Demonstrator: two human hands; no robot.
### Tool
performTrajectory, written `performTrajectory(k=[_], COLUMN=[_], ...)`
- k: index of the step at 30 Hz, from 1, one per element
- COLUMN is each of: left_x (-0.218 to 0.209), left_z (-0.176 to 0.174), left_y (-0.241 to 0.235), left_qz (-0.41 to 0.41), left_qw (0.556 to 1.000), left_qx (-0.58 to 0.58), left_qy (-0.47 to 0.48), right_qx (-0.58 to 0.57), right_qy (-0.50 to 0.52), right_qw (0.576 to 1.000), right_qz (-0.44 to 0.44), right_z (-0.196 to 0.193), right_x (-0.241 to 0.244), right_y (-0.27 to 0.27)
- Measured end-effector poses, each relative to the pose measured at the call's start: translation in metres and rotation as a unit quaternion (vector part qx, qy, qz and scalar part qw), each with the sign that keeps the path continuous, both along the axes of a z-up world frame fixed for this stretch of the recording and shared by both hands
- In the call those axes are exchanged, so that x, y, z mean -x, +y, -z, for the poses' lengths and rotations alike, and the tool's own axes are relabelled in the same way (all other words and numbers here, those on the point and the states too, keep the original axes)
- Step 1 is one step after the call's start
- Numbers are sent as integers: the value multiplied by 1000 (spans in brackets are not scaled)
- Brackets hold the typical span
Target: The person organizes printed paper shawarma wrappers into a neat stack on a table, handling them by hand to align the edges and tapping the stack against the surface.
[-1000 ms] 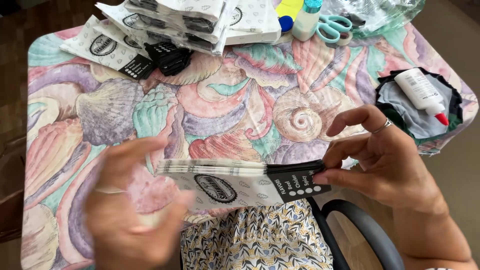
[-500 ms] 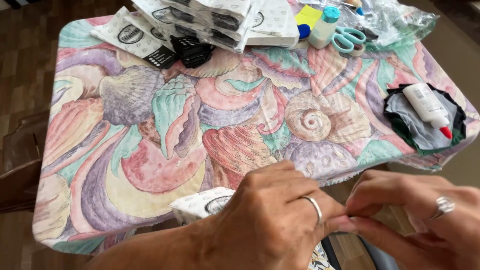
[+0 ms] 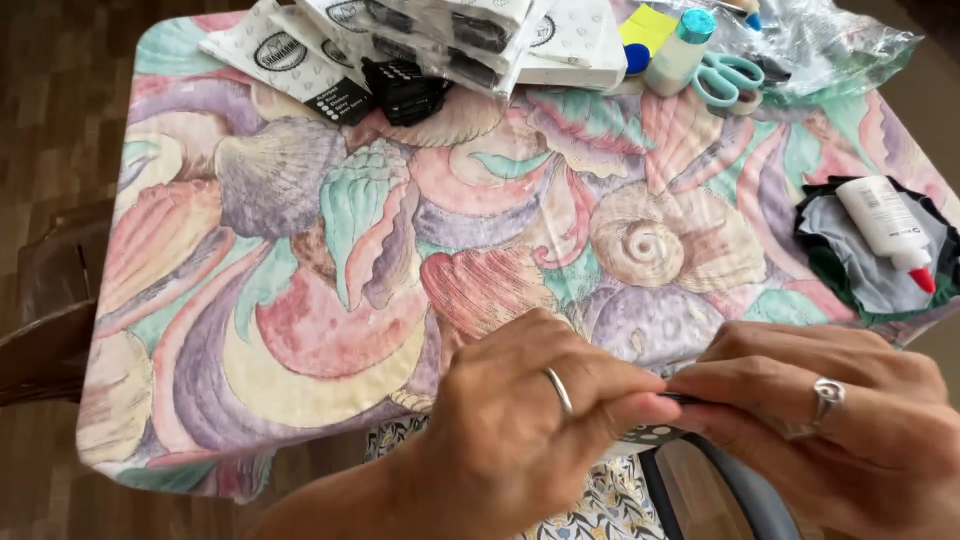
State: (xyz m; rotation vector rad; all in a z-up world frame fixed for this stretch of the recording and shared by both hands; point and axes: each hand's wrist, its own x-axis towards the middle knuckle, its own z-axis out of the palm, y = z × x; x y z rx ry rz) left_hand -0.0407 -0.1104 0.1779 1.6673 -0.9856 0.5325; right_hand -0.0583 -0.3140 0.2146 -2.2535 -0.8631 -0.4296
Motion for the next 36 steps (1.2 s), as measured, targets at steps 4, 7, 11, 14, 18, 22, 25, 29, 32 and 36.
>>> performTrajectory(k=[4, 7, 11, 14, 18, 22, 25, 29, 32, 36], left_x=[-10, -14, -15, -12, -20, -16, -20, -24, -33, -37], left_z=[5, 9, 18, 27, 41, 37, 42, 67, 97, 70], left_y=[14, 17, 13, 14, 32, 12, 8, 17, 57, 126], left_qz=[88, 79, 30, 27, 13, 7, 9, 55, -33, -198], left_qw=[975, 955, 989, 990, 977, 991, 985, 925, 936, 955], left_qx=[4, 2, -4, 14, 76, 16, 32, -110, -217, 3], left_qy=[205, 285, 144, 138, 200, 131, 171, 360, 277, 222], right_qx=[-19, -25, -27, -17, -34, 48, 44, -22, -80, -289], right_qy=[57, 48, 52, 96, 78, 64, 28, 43, 5, 65], right_qw=[998, 998, 995, 990, 994, 996, 998, 998, 990, 953], right_qz=[20, -39, -84, -100, -66, -37, -30, 51, 113, 65], right_z=[5, 13, 19, 21, 10, 21, 31, 44, 108, 97], right_x=[-9, -21, -25, -26, -33, -26, -31, -33, -74, -77], right_y=[-1, -7, -9, -15, -26, -9, -4, -48, -150, -88])
